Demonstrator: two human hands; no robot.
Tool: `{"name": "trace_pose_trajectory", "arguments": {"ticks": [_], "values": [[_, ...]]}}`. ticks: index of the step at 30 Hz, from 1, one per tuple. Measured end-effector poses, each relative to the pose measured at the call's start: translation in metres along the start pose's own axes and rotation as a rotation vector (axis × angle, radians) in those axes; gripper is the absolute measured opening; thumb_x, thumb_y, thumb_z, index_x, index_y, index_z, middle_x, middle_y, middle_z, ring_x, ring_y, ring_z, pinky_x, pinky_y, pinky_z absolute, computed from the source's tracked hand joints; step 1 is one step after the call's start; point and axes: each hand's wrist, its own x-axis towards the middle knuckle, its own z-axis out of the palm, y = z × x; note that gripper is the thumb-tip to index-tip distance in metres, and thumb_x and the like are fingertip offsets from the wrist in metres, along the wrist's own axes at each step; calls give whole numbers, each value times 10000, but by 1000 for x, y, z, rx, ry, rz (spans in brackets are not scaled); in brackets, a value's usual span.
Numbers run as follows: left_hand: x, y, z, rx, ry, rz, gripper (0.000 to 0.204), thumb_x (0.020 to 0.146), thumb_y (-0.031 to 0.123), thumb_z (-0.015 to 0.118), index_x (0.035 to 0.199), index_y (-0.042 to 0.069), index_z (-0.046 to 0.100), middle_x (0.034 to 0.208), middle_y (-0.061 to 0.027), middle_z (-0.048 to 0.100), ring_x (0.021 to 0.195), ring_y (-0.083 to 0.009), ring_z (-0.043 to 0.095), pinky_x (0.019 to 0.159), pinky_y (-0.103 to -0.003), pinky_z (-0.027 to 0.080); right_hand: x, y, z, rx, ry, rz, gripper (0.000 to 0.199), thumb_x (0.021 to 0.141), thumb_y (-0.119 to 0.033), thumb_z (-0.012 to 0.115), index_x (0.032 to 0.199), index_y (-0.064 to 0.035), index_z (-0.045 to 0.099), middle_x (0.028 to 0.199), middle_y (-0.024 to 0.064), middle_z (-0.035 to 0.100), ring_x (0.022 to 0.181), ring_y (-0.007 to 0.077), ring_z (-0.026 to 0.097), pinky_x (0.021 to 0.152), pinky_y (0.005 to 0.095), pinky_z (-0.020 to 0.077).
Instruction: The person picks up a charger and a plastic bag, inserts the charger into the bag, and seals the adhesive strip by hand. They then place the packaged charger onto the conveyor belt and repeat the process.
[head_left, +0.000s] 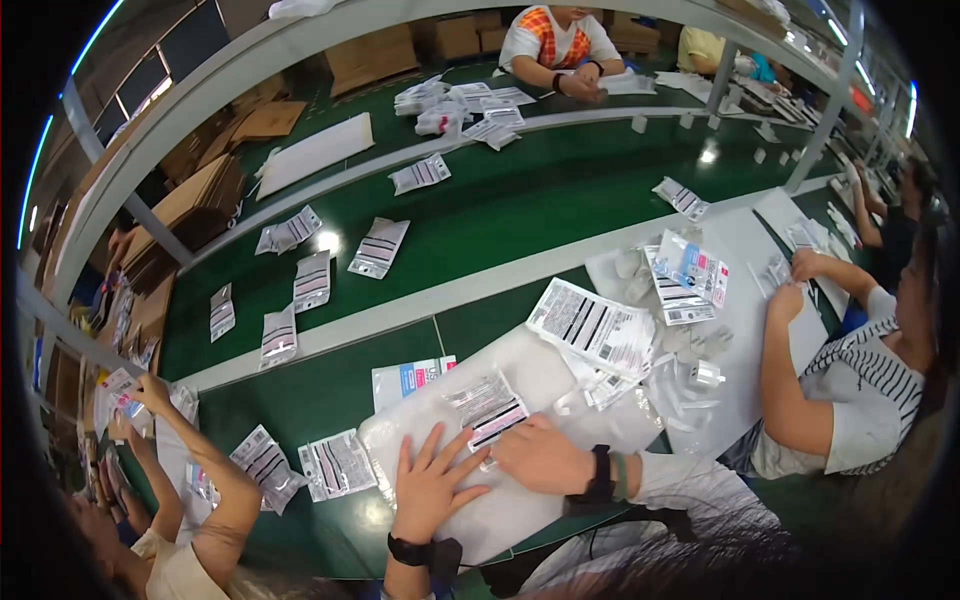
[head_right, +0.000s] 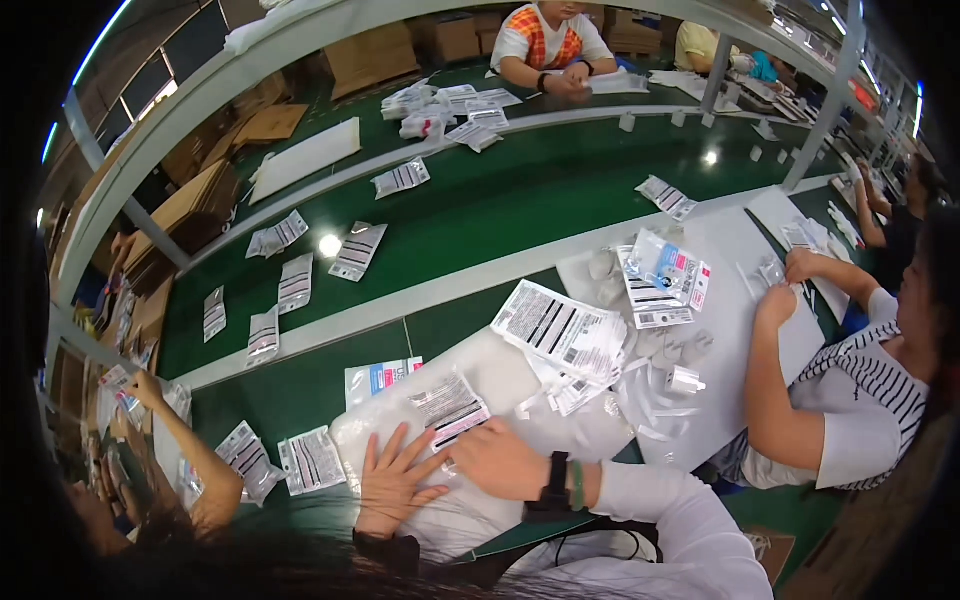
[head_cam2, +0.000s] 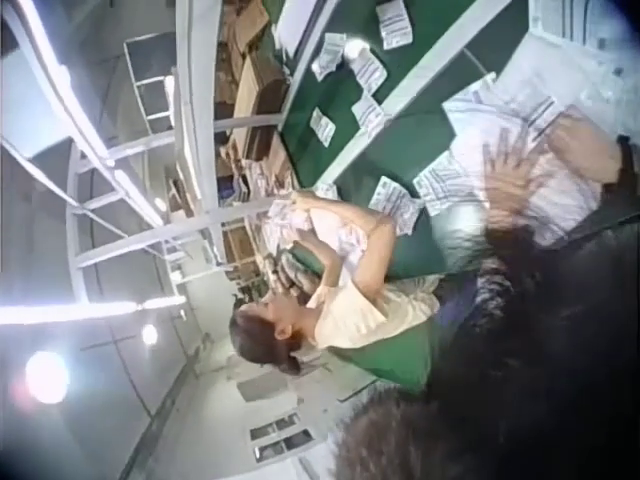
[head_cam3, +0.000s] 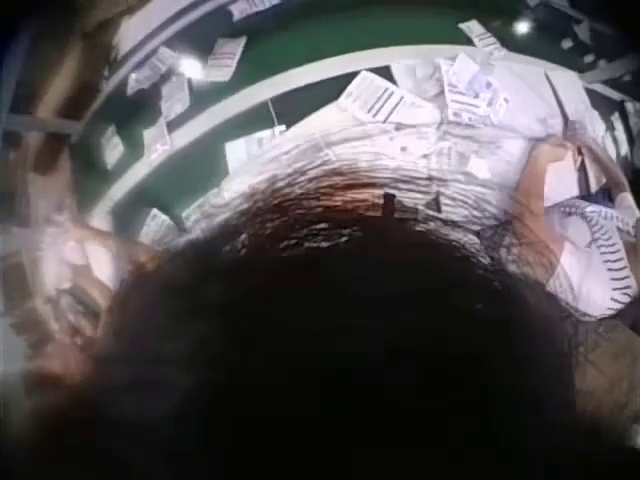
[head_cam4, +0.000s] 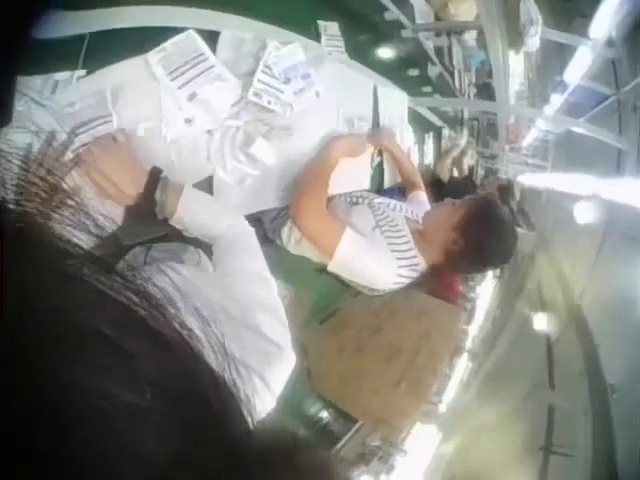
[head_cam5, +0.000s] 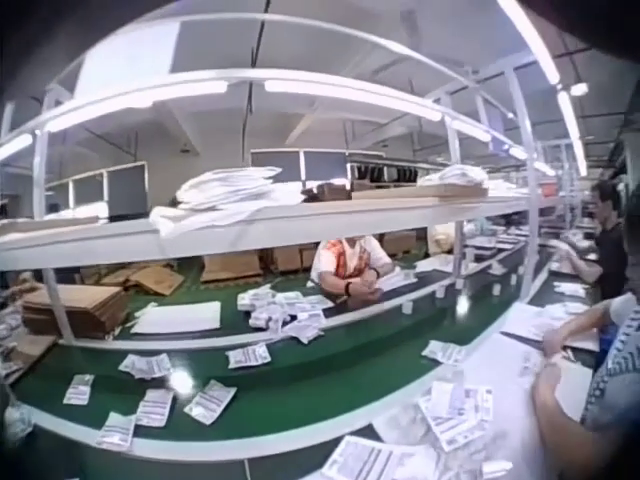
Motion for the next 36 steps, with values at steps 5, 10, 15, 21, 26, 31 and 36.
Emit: {"name": "trace_pose_trajectory", "arguments": {"ticks": [5, 10, 15, 21, 26, 31, 36], "values": [[-6, -2, -5, -18, -44, -38, 598, 836, 586, 660, 1396, 394, 583, 1577, 64, 427, 1492, -268, 314, 1187, -619, 172, -43, 55, -85, -110, -246, 441, 98, 822, -184, 641, 796, -90, 642, 787, 89, 631, 793, 295, 645, 729, 463, 459], [0, 2, -4, -15, -28, -3, 678, 841, 578, 655, 1467, 356, 518, 1587, 46, 415, 1503, -274, 295, 1202, -613, 141, -69, 75, -110, -522, -140, 573, 182, 779, -126, 674, 957, -101, 650, 973, 71, 681, 931, 302, 623, 836, 455, 419], [2, 3, 0, -105, -44, -85, 727, 850, 565, 656, 1502, 294, 483, 1580, 43, 427, 1501, -268, 300, 1206, -609, 129, -4, 64, -68, 64, 44, 93, 340, 768, -110, 681, 1107, -133, 680, 1021, 52, 676, 1018, 258, 607, 866, 398, 398], [0, 2, 5, -78, -34, -55, 738, 850, 538, 675, 1506, 258, 482, 1555, 40, 460, 1495, -252, 315, 1209, -598, 123, -4, 98, -37, 203, -235, 32, 509, 767, -84, 671, 1266, -187, 663, 1107, 19, 682, 1115, 200, 591, 912, 359, 366], [10, 14, -8, -220, 54, -175, 597, 842, 458, 721, 1388, 250, 599, 1452, 54, 558, 1434, -241, 404, 1196, -568, 178, -8, 88, -54, 309, -169, 94, 491, 804, -150, 708, 1289, -210, 661, 1129, -19, 680, 1129, 190, 580, 941, 337, 356], [22, 18, 14, -206, 212, -229, 433, 808, 368, 774, 1215, 243, 692, 1339, 68, 616, 1333, -232, 506, 1167, -541, 232, -14, 88, -40, 255, -105, 126, 457, 826, -252, 756, 1274, -228, 673, 1137, -25, 667, 1122, 192, 580, 940, 349, 374], [20, 18, 21, -179, 296, -286, 338, 773, 282, 813, 1097, 241, 724, 1241, 46, 649, 1252, -224, 565, 1140, -527, 268, -7, 83, -35, 215, -99, 129, 393, 822, -256, 743, 1211, -226, 693, 1183, -49, 649, 1132, 178, 566, 946, 361, 395]]}}
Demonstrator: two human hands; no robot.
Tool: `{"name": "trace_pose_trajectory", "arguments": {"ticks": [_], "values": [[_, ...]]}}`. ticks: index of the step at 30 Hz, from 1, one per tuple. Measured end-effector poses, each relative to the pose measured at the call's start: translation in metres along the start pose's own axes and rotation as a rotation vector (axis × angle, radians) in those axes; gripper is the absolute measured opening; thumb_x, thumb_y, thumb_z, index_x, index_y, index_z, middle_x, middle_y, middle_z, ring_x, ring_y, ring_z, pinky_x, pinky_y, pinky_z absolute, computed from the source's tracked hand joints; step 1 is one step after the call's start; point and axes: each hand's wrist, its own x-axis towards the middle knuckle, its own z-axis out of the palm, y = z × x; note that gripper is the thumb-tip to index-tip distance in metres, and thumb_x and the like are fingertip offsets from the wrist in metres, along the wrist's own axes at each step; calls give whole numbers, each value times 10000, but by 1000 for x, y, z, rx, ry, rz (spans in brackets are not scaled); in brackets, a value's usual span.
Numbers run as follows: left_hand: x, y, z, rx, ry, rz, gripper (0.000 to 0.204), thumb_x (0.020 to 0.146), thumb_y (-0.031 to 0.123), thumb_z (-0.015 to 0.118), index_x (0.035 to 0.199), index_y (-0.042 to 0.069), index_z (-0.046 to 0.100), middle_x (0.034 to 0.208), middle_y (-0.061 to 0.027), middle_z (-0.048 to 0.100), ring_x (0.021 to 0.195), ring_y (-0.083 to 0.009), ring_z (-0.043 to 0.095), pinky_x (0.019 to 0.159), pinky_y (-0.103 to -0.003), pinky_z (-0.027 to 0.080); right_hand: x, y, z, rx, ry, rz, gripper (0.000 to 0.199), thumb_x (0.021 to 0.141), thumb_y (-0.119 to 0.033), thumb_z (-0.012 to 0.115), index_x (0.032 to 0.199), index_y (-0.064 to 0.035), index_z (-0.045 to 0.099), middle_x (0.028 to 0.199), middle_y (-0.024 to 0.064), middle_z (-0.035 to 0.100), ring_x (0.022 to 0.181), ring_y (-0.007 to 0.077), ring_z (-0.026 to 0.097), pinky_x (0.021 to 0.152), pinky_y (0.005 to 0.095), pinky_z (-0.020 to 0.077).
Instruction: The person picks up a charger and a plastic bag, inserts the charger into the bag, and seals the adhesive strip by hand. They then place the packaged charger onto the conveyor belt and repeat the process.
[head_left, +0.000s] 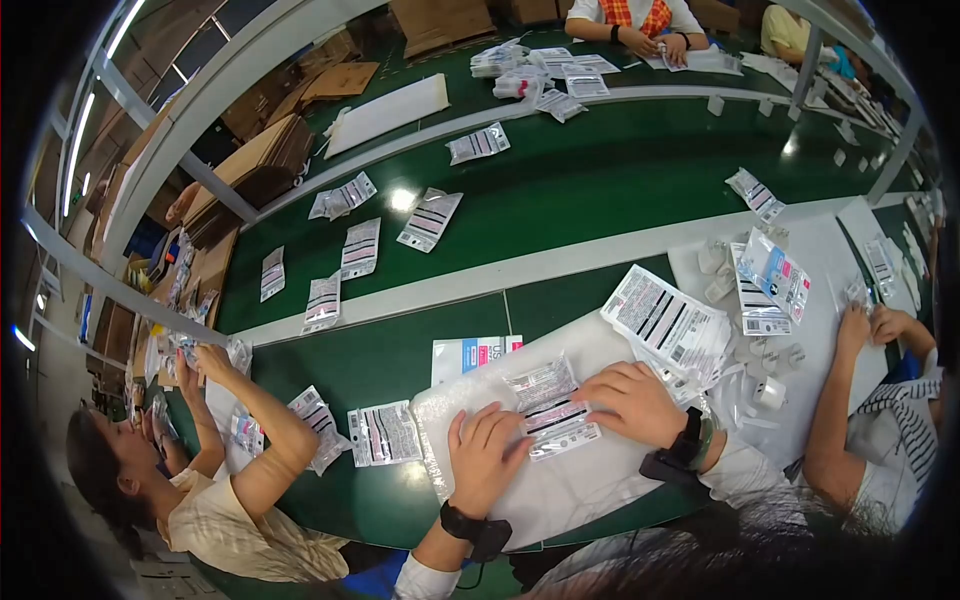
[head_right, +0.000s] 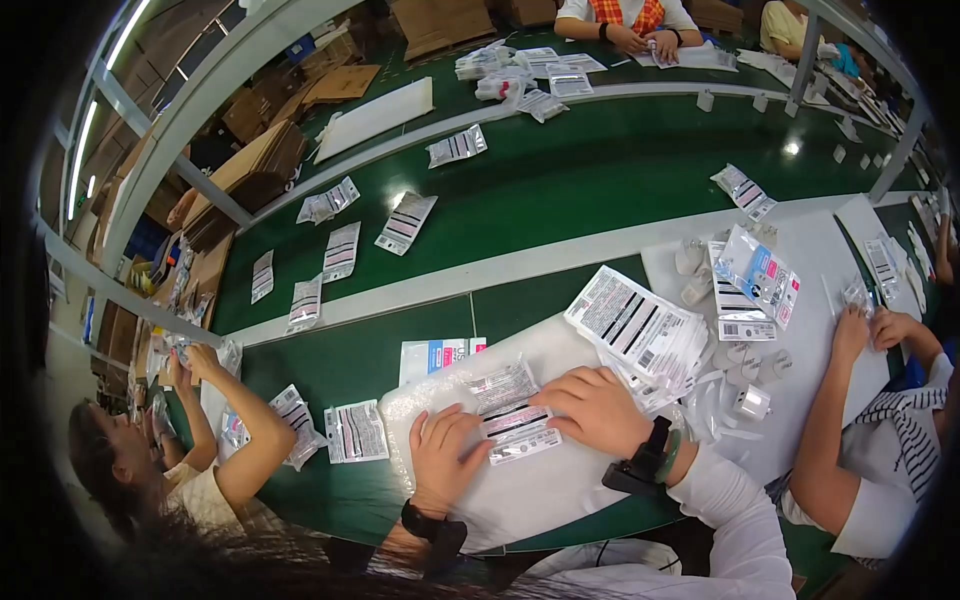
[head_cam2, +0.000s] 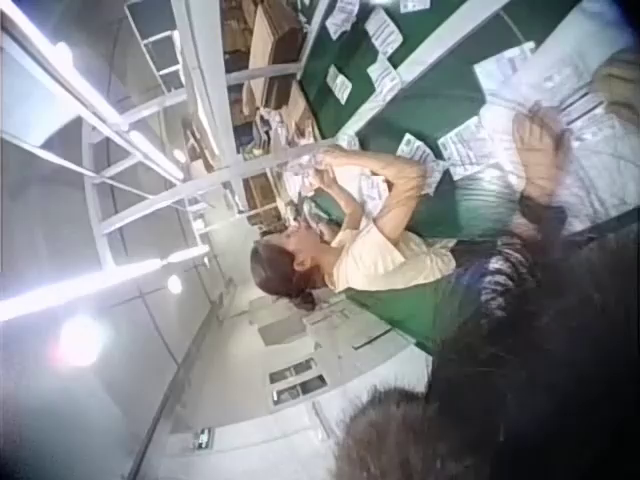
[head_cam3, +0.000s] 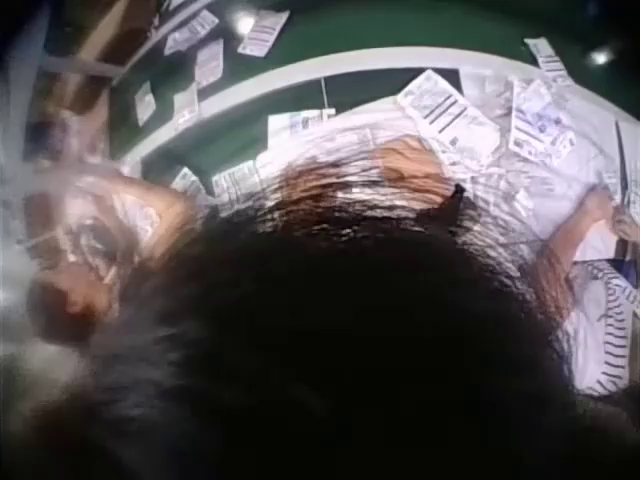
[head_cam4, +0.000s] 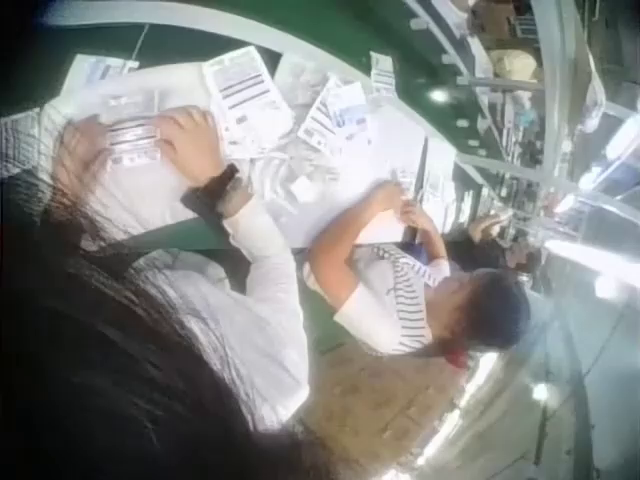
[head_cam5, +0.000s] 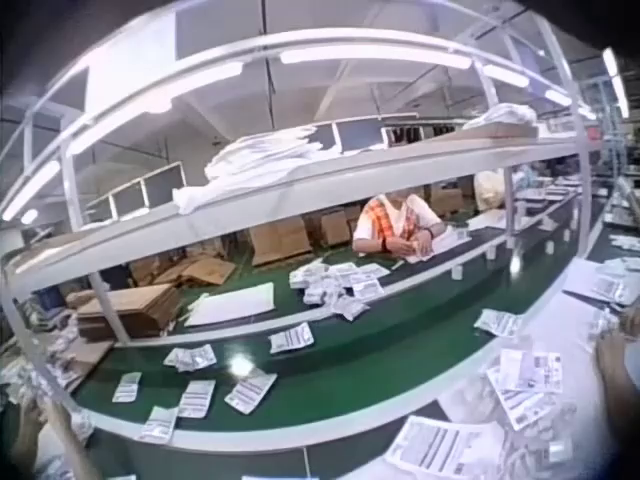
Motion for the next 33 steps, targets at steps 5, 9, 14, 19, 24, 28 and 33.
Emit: {"name": "trace_pose_trajectory", "arguments": {"ticks": [5, 9, 14, 19, 24, 28, 33], "values": [[6, 6, -9, 60, 59, 29, 245, 790, 226, 800, 1026, 225, 736, 1202, 24, 665, 1241, -226, 576, 1128, -535, 284, -2, -5, -11, -77, 27, -35, 306, 822, -222, 736, 1128, -215, 725, 1221, -43, 633, 1141, 189, 563, 936, 365, 407], [-2, -6, -12, 47, 87, -45, 140, 830, 205, 767, 969, 207, 752, 1207, 19, 668, 1245, -224, 573, 1137, -528, 277, -8, -3, -19, -210, 77, 32, 284, 801, -209, 744, 1085, -201, 747, 1252, -20, 614, 1147, 219, 562, 949, 384, 421], [-2, -10, -14, -117, 81, -182, 84, 867, 181, 730, 946, 186, 760, 1220, 17, 672, 1245, -232, 573, 1146, -511, 266, 42, -22, -16, -74, 168, -89, 487, 756, -207, 770, 1233, -204, 675, 1228, 12, 633, 1133, 232, 590, 1043, 439, 413], [2, -11, -7, -170, 73, -146, 85, 879, 180, 716, 954, 174, 756, 1216, 17, 675, 1244, -235, 573, 1151, -497, 261, 91, 3, -13, -333, -262, -261, 661, 732, -196, 773, 1358, -140, 569, 1221, 65, 631, 1184, 244, 580, 1072, 475, 401], [1, -11, -2, -171, 49, -133, 111, 873, 193, 718, 977, 166, 744, 1222, 11, 666, 1238, -240, 571, 1150, -491, 268, 130, 46, -74, -490, 413, -150, 704, 730, -176, 780, 1387, -97, 542, 1316, 117, 585, 1214, 284, 566, 1060, 480, 417], [-1, -11, -2, -100, 26, -87, 178, 860, 206, 724, 1032, 161, 719, 1252, 0, 630, 1243, -251, 558, 1144, -496, 287, 69, 73, -98, -318, 279, 56, 724, 810, -186, 761, 1453, -31, 467, 1475, 182, 484, 1309, 345, 512, 1077, 433, 435], [6, 3, -4, 2, -43, -42, 278, 846, 219, 726, 1113, 167, 666, 1304, -27, 571, 1305, -256, 500, 1153, -524, 262, -31, 94, -61, -555, 125, 106, 574, 839, -228, 738, 1362, -50, 582, 1430, 134, 563, 1295, 272, 559, 1067, 401, 451]]}}
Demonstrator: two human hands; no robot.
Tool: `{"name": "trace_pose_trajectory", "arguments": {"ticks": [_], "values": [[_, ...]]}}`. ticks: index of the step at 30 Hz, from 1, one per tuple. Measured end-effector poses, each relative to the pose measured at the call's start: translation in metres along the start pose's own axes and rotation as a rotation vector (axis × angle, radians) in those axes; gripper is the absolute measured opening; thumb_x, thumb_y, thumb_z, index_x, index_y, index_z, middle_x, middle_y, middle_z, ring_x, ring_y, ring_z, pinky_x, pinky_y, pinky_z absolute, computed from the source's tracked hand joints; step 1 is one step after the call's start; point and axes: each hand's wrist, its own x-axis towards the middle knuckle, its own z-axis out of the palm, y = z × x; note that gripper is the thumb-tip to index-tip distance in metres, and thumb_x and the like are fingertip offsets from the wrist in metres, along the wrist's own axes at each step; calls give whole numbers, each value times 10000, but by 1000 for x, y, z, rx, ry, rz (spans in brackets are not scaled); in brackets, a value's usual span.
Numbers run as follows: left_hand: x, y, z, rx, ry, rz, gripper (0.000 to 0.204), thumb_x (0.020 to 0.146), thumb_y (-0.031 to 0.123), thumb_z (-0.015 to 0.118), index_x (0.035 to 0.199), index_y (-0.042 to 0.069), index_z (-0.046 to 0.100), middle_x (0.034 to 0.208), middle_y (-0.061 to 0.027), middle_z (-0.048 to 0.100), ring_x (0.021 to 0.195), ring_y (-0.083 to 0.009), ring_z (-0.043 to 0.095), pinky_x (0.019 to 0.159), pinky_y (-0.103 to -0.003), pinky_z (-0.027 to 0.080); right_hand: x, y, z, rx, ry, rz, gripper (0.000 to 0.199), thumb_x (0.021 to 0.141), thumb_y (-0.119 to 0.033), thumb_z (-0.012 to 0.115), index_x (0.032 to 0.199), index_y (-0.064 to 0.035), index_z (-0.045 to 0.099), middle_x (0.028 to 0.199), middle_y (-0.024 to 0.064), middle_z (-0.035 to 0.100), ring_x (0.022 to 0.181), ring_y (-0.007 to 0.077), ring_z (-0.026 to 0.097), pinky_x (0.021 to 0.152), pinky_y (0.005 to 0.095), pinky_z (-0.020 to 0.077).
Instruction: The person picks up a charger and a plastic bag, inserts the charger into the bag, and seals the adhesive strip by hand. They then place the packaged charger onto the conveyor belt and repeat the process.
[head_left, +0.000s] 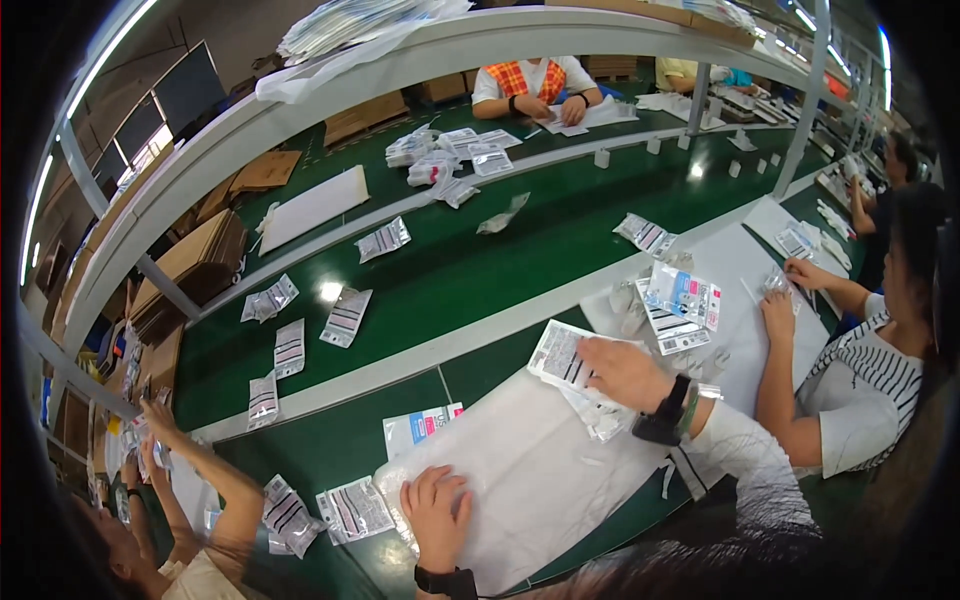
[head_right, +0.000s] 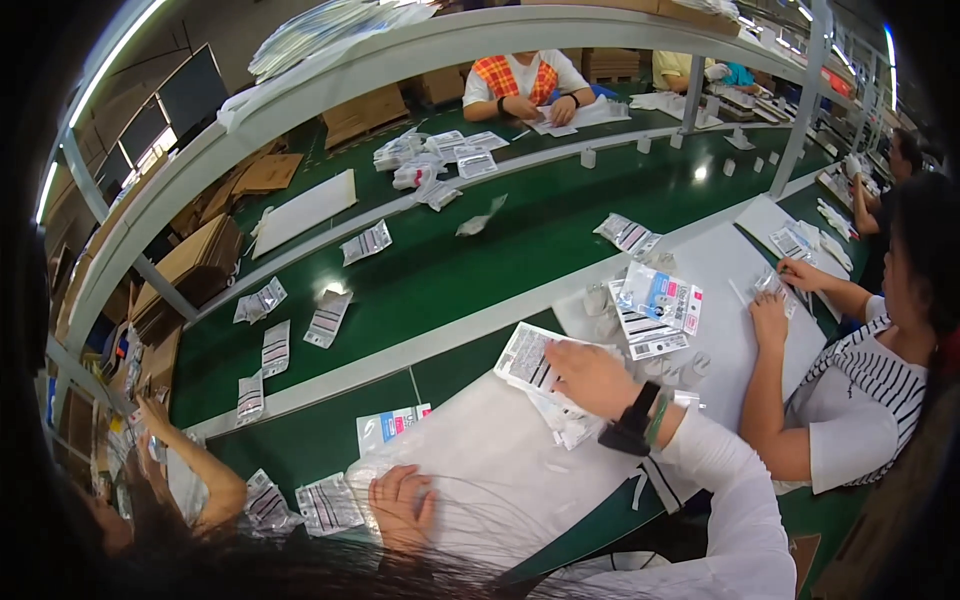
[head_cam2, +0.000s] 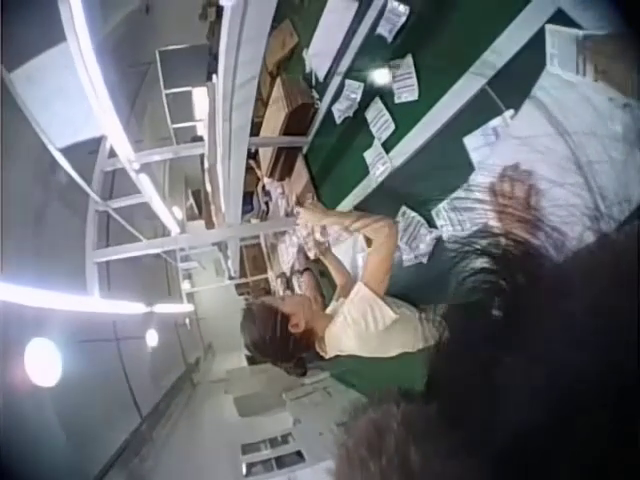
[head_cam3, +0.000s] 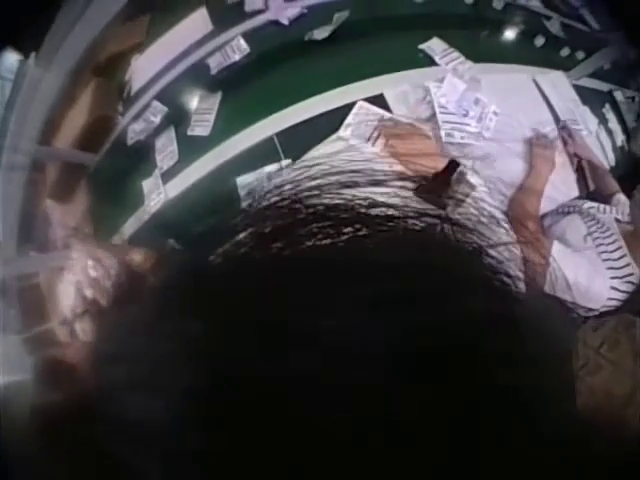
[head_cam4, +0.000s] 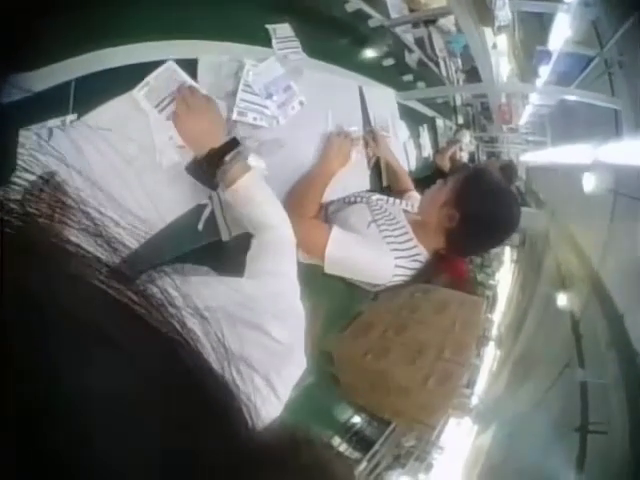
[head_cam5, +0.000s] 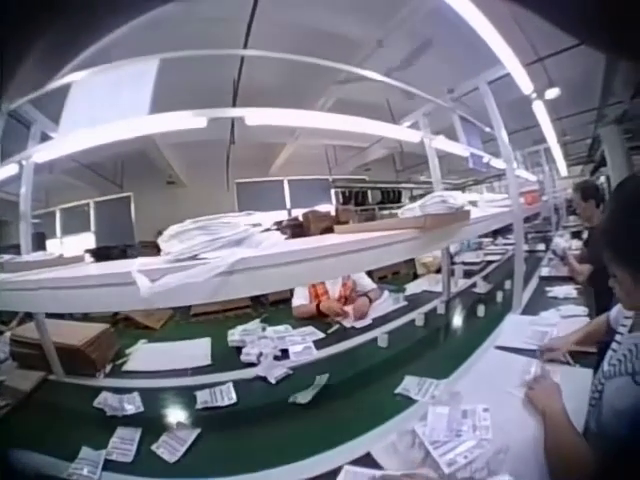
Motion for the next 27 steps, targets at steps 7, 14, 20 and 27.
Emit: {"name": "trace_pose_trajectory", "arguments": {"ticks": [7, 14, 20, 27], "values": [[-5, 1, 9, 22, 38, 31, 307, 811, 162, 721, 1104, 146, 630, 1291, -59, 560, 1318, -311, 468, 1159, -600, 223, 4, -16, -12, -197, 157, -2, 337, 851, -265, 722, 1152, -115, 709, 1231, 26, 692, 1146, 166, 641, 965, 361, 485], [-8, 2, 9, 79, 43, 11, 341, 822, 196, 720, 1144, 146, 621, 1299, -72, 540, 1292, -286, 484, 1148, -567, 228, 21, -112, -44, 190, 187, -38, 258, 861, -272, 704, 1059, -106, 718, 1110, 15, 703, 1021, 171, 655, 878, 364, 502], [18, 31, -1, -58, 51, 80, 338, 834, 203, 732, 1147, 127, 629, 1175, -97, 616, 1134, -312, 570, 1014, -481, 410, 0, -132, -3, 433, -17, -49, 253, 873, -230, 685, 1067, -69, 703, 1091, 53, 692, 1019, 236, 653, 821, 373, 529], [35, 95, 24, -119, -301, -81, 388, 831, 291, 756, 1129, 83, 621, 1031, -127, 668, 1003, -328, 636, 845, -452, 498, 9, -100, -9, 798, -33, 83, 270, 915, -144, 667, 1178, -86, 684, 1082, 91, 695, 933, 265, 694, 792, 368, 554]]}}
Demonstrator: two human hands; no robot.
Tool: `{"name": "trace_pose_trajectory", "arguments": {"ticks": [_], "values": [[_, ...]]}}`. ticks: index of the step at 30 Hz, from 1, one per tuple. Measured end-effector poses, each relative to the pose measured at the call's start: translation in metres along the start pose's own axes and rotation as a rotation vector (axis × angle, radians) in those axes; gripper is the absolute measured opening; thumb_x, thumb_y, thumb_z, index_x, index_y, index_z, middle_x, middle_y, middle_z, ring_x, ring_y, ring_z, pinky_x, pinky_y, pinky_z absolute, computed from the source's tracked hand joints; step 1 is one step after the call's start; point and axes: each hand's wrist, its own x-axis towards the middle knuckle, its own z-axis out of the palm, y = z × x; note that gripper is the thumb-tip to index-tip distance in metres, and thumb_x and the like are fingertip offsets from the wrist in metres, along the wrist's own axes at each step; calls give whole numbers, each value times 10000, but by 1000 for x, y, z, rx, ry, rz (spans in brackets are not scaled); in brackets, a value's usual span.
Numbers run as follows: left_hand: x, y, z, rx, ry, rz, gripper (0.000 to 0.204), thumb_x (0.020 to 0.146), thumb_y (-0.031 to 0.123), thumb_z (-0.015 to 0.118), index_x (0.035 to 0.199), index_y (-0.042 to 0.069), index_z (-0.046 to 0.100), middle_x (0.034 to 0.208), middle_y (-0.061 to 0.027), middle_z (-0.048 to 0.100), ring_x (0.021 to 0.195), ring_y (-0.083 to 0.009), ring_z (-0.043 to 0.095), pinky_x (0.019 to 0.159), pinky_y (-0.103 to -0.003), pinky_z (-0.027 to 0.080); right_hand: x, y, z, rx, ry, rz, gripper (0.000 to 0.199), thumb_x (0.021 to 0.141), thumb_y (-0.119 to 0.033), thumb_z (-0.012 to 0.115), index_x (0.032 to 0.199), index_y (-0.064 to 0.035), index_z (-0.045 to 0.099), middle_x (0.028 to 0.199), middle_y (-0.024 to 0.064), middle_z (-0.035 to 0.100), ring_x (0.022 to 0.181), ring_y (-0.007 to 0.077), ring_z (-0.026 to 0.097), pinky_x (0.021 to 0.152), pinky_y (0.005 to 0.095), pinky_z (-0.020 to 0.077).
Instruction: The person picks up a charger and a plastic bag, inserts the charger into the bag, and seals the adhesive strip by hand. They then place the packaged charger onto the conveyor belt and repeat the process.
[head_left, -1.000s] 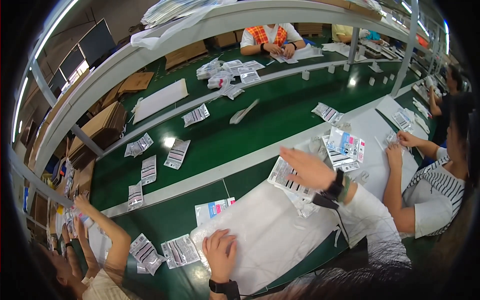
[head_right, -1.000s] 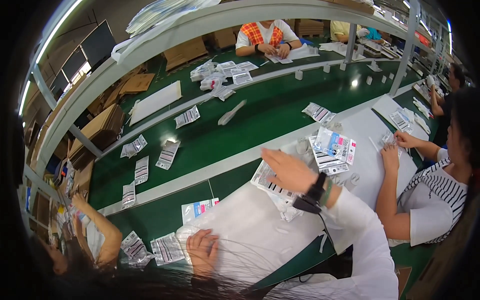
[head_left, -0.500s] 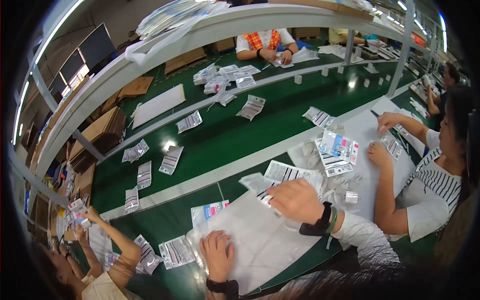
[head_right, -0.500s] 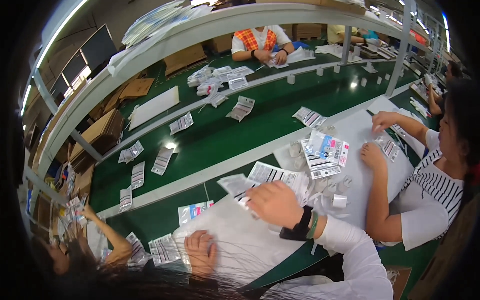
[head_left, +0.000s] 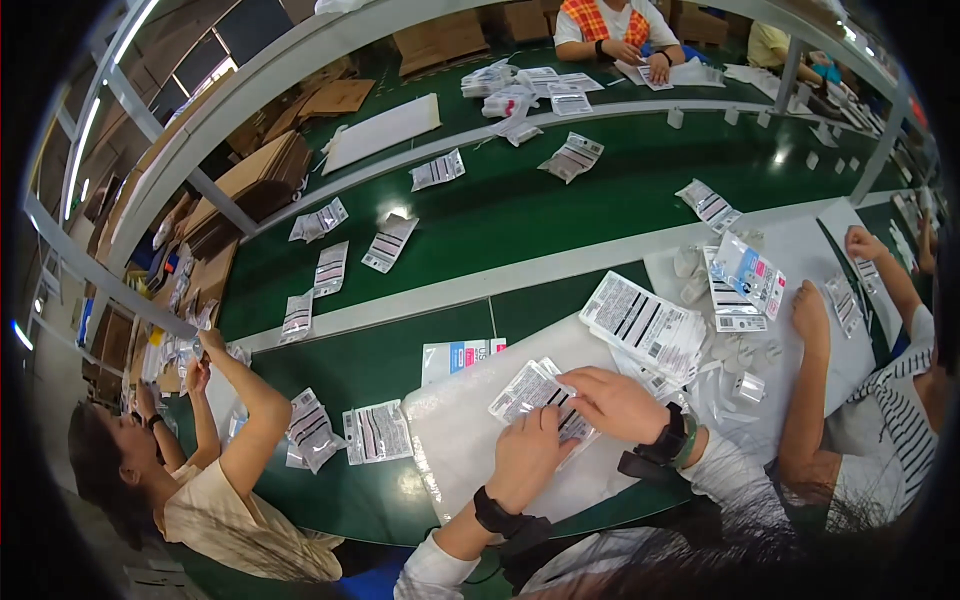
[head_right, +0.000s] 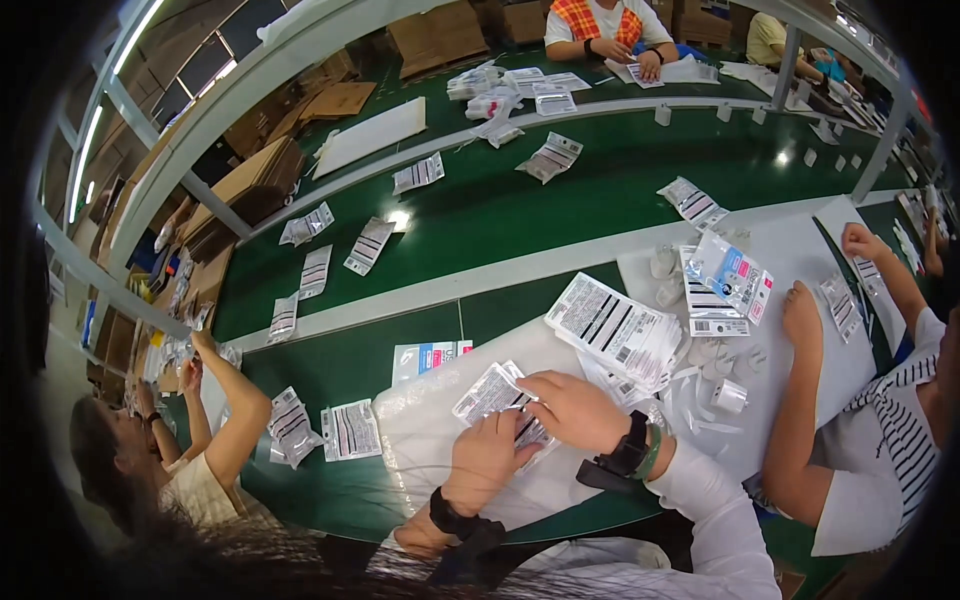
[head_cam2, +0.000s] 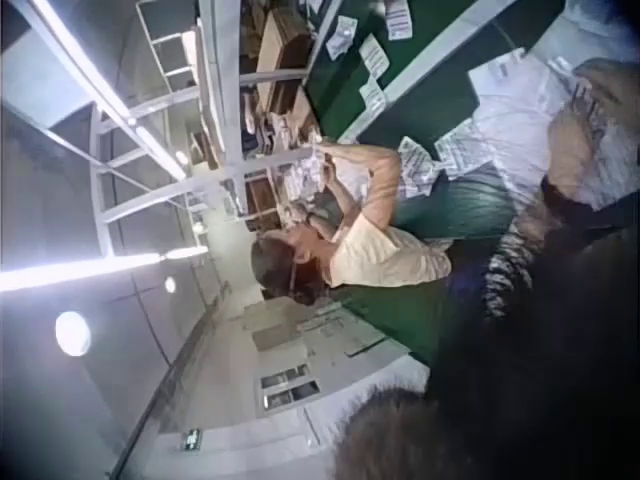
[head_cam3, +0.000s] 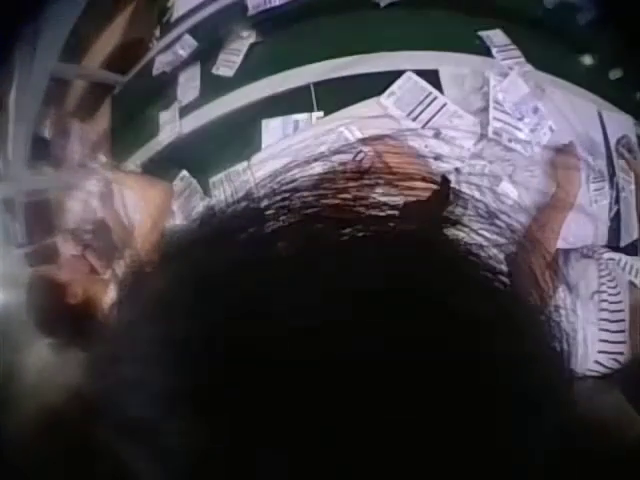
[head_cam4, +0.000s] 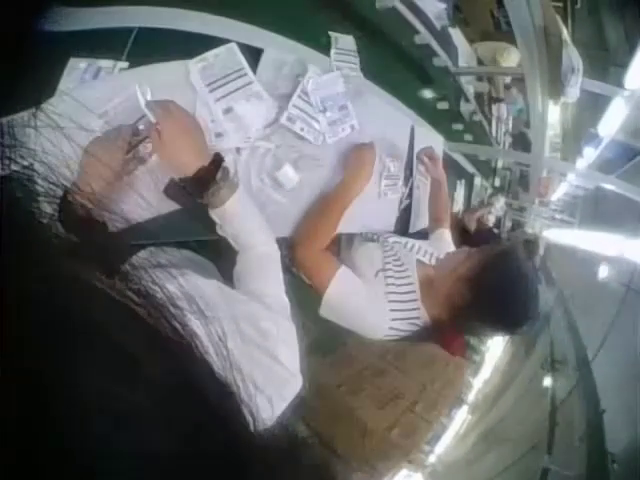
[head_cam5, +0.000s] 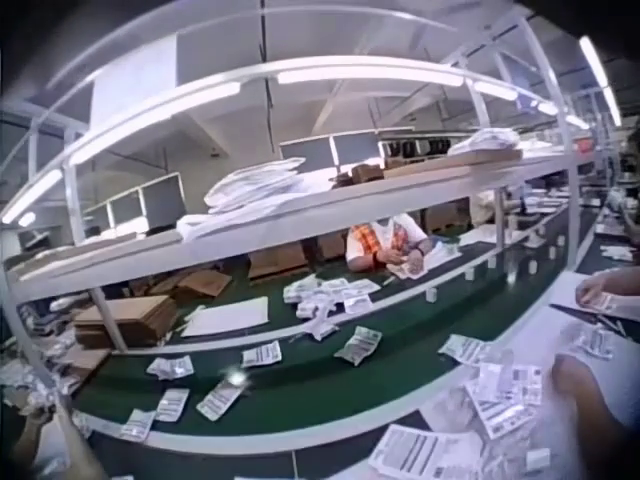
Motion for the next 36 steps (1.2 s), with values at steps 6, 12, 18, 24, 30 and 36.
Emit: {"name": "trace_pose_trajectory", "arguments": {"ticks": [6, 12, 18, 24, 30, 36], "values": [[3, -14, -10, 165, -163, 84, 474, 795, 344, 792, 1166, 103, 620, 1122, -84, 643, 1027, -279, 614, 849, -422, 490, 0, 3, -49, -217, 46, 95, 212, 914, -161, 675, 1119, -118, 714, 980, 78, 710, 885, 248, 687, 760, 394, 534], [-13, -1, 5, 344, 187, 259, 570, 781, 361, 780, 1290, 164, 618, 1272, -33, 588, 1196, -262, 548, 983, -441, 440, 0, 0, -68, -451, -153, 145, 160, 894, -171, 694, 1045, -154, 743, 881, 36, 706, 828, 257, 667, 705, 434, 497], [-16, -26, -12, 484, 229, 363, 663, 764, 313, 801, 1375, 168, 588, 1313, -58, 569, 1261, -273, 506, 1038, -469, 407, 4, 12, -56, -289, 76, -112, 216, 880, -92, 665, 1079, -132, 738, 989, 64, 719, 945, 268, 680, 793, 398, 527], [-7, -41, -26, 119, 103, 324, 555, 778, 260, 803, 1272, 96, 611, 1267, -113, 582, 1164, -315, 557, 983, -442, 459, 13, 3, -26, -162, -135, -304, 386, 856, 33, 587, 1208, -86, 692, 1229, 77, 681, 1186, 255, 638, 1006, 367, 523], [-7, -20, -19, 211, 44, 44, 410, 794, 251, 792, 1119, 64, 629, 1162, -131, 629, 1038, -334, 606, 876, -438, 498, 41, 37, 31, -7, -303, -400, 416, 797, 24, 614, 1200, -61, 673, 1308, 89, 640, 1225, 263, 607, 1022, 357, 509], [7, -35, -34, 232, -40, 208, 285, 784, 245, 775, 1001, 95, 669, 954, -79, 671, 928, -324, 639, 796, -458, 516, 63, 21, 21, -128, -508, -370, 368, 831, -11, 621, 1195, -45, 665, 1347, 98, 612, 1264, 276, 578, 1055, 364, 490]]}}
